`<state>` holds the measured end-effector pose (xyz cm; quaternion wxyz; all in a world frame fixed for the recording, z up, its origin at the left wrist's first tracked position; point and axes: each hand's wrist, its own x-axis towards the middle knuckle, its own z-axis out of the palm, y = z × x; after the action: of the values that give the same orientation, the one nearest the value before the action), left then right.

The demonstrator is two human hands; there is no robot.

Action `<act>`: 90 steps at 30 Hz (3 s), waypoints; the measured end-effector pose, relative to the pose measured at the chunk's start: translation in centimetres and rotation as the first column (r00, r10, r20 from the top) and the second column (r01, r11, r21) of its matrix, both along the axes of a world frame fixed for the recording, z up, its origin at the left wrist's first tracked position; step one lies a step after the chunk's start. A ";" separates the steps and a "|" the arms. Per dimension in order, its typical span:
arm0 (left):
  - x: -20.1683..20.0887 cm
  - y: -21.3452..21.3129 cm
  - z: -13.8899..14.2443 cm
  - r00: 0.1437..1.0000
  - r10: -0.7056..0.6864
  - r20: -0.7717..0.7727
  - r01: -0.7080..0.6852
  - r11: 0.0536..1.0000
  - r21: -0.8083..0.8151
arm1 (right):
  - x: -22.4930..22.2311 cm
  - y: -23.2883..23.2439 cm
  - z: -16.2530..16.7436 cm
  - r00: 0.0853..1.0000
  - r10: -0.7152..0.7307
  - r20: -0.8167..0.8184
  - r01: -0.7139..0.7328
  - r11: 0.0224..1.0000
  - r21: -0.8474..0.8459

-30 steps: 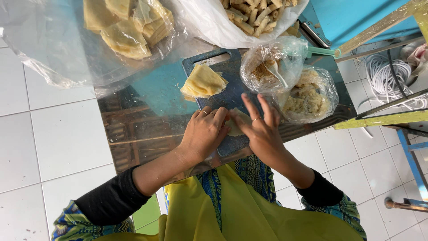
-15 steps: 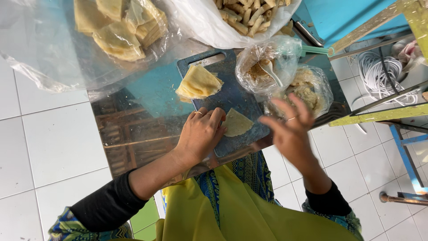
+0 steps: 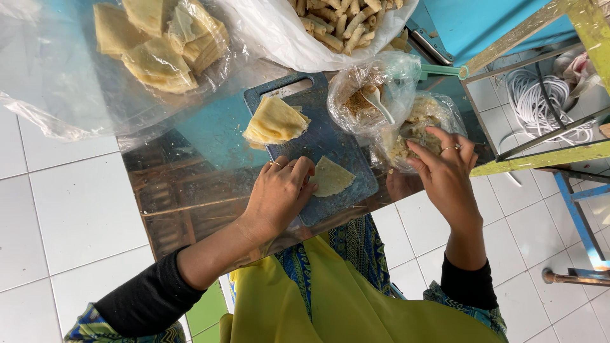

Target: The person sits at a metal work table and folds triangular pastry wrappers around a filling. They spoon filling from a covered bowl onto a wrapper, fold the wrapper over into a triangle, press the edges closed, and set the finished piece aside, repeating the cycle with more wrappers.

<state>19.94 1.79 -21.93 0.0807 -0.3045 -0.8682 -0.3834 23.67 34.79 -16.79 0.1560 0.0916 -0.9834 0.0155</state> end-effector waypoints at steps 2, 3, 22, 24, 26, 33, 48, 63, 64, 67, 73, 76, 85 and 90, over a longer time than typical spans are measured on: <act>0.0 0.0 0.0 1.000 -0.004 0.010 0.005 1.000 -0.006 | 0.5 -0.2 0.0 1.000 -0.009 0.003 0.009 1.000 -0.016; 0.0 0.0 0.0 1.000 -0.005 0.008 0.005 1.000 -0.007 | 0.7 -0.3 0.0 1.000 -0.013 0.007 0.013 1.000 -0.023; 0.0 0.0 0.1 1.000 -0.009 0.011 0.010 1.000 -0.027 | 1.2 0.4 -1.1 0.993 -0.008 -0.114 -0.009 0.990 -0.141; 0.0 0.0 0.1 1.000 -0.007 0.007 0.007 1.000 -0.023 | 1.1 0.5 -1.1 0.986 -0.076 -0.146 0.057 0.990 -0.129; 0.0 0.0 0.2 1.000 -0.004 -0.007 0.004 1.000 -0.010 | 1.0 0.6 -1.0 0.990 -0.062 -0.127 0.049 0.993 -0.103; -0.1 -0.1 0.3 1.000 -0.014 0.007 0.014 1.000 -0.016 | 0.5 0.5 -1.9 0.990 -0.050 -0.132 0.040 0.996 -0.077; -0.1 0.0 0.0 1.000 -0.008 0.004 0.008 1.000 -0.002 | 0.5 -0.7 0.0 0.982 -0.057 -0.181 0.002 0.957 -0.291; -0.1 0.0 -0.5 1.000 0.005 -0.017 -0.005 1.000 0.025 | -0.8 -10.6 -2.0 0.871 0.484 -0.086 -0.462 0.865 0.194; -0.1 0.0 -0.7 1.000 0.007 -0.016 -0.007 1.000 0.021 | -0.4 -10.3 -1.9 0.873 0.485 -0.049 -0.469 0.863 0.190; -0.1 0.1 -0.9 1.000 0.012 -0.012 -0.012 1.000 0.014 | 0.0 -9.2 -1.2 0.901 0.433 0.000 -0.431 0.897 0.098; -0.1 0.0 -0.5 1.000 0.008 -0.008 -0.008 1.000 -0.008 | -0.5 -10.1 -2.2 0.946 0.323 -0.034 -0.323 0.946 0.008; -0.1 0.0 -0.5 1.000 0.011 0.003 -0.011 1.000 -0.016 | -0.7 -10.4 -2.9 0.933 0.354 -0.069 -0.343 0.931 0.128; -0.2 0.2 -0.9 1.000 0.007 0.000 -0.007 1.000 -0.014 | -0.2 -9.3 -2.6 0.945 0.317 -0.079 -0.322 0.945 -0.051; -0.2 0.2 -0.8 1.000 0.017 -0.008 -0.017 1.000 -0.007 | -0.5 -11.1 -3.8 0.952 0.302 -0.053 -0.304 0.952 -0.025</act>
<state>19.77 1.95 -22.75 0.0863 -0.2990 -0.8718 -0.3782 23.18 23.71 -20.57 0.1770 0.2393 -0.9532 0.0532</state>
